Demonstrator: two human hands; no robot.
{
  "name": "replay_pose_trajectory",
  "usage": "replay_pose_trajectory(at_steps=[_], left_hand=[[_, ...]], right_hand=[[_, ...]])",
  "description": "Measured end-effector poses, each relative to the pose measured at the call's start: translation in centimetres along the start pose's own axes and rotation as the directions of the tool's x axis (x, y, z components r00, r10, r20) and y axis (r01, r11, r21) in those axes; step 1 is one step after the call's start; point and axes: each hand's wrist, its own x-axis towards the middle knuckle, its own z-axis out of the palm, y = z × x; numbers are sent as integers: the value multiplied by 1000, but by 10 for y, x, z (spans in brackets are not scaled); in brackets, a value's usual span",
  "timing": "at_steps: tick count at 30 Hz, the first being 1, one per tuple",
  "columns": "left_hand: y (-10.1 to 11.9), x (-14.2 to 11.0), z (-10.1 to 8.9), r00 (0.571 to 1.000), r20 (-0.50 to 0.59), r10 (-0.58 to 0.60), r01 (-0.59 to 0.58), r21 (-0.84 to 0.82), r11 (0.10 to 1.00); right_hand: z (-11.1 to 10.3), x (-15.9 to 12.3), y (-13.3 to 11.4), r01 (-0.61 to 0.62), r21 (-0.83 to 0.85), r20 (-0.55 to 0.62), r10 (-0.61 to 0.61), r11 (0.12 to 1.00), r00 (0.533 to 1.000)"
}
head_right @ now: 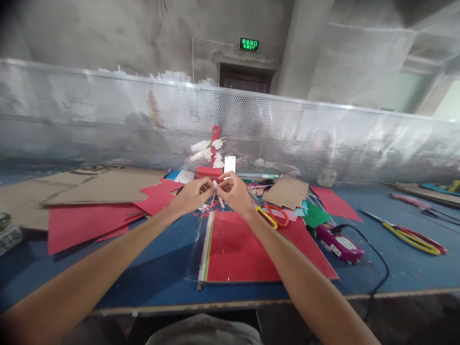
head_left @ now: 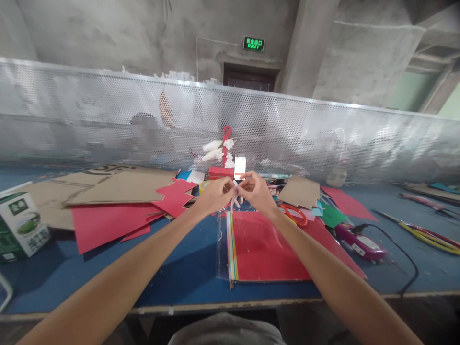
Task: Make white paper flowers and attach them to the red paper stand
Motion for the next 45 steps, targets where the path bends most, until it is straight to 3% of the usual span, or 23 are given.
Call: replay_pose_trajectory(at_steps=[4,20,31,37,45], left_hand=[[0,-1,1,1000,-22,1,1,70,998],[-10,6,0,995,16,-96,97,-109,989],[-13,6,1,998,64,-6,23,-271,962],[-23,9,3,992,37,-118,124,-239,963],[-20,8,4,990,-13,-144,135,-262,956]], right_hand=[[2,-1,-2,13,-31,-4,-13,999,1000],[1,0,-6,-78,88,-27,81,993,996],[2,1,0,-47,113,28,45,992,999],[0,1,-1,-45,62,21,44,997,999],[1,0,-1,-49,61,62,45,997,997]])
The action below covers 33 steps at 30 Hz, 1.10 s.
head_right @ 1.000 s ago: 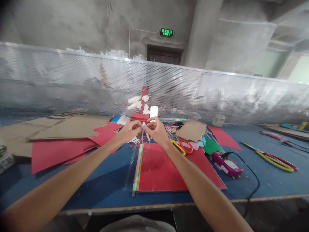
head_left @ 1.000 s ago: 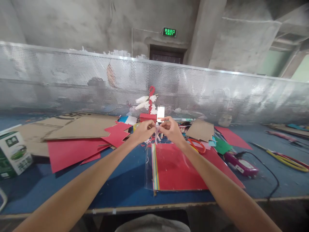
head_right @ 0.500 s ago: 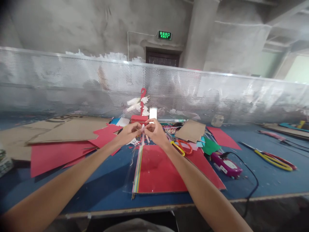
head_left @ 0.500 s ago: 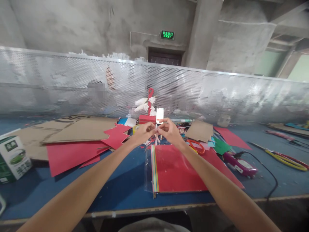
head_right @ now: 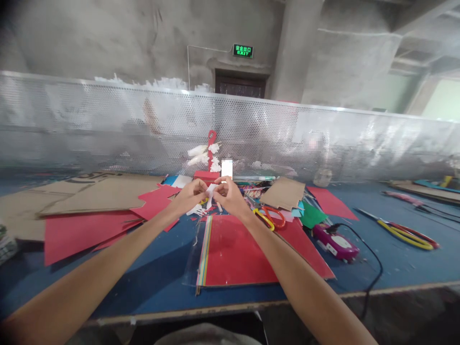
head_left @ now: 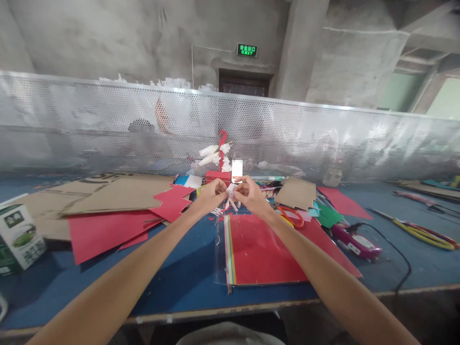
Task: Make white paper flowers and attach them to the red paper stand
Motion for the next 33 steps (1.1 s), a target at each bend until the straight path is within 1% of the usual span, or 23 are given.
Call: replay_pose_trajectory(at_steps=[3,5,7,10,13,16,19,23,26,28,30,32,33], left_hand=[[-2,1,0,1000,24,9,-10,14,1000],[-7,4,-2,1000,16,-9,8,43,999],[-12,7,-5,999,-12,-42,43,51,998],[-17,10,-11,990,-80,-120,121,6,993],[-19,11,-18,961,-153,-231,221,-79,972],[-23,12,-25,929,-208,-305,267,-190,945],[-27,13,-32,898,-272,-344,263,-295,919],[-31,16,-39,848,-341,-406,262,-397,880],[-34,18,-43,826,-380,-417,222,-462,859],[-35,19,-45,823,-375,-426,199,-513,835],[-34,20,-45,830,-346,-437,186,-567,802],[-31,19,-43,853,-294,-431,183,-604,775],[-28,18,-42,870,-257,-420,191,-610,769]], right_hand=[[1,0,0,-5,-9,23,5,1000,1000],[0,0,2,5,-26,26,-4,1000,1000],[-1,1,4,12,-49,24,-11,999,1000],[-4,2,8,5,-79,31,-3,997,1000],[-7,2,11,-16,-109,42,21,994,999],[-10,3,16,-31,-165,35,38,986,999],[-15,5,23,-51,-219,29,59,974,998],[-26,7,27,-106,-279,52,125,954,991],[-34,8,25,-108,-437,70,154,893,986],[-40,9,23,-81,-547,98,160,833,982],[-46,9,22,-72,-585,139,187,808,972],[-51,10,21,-131,-524,172,254,842,952],[-53,10,20,-186,-452,186,296,872,937]])
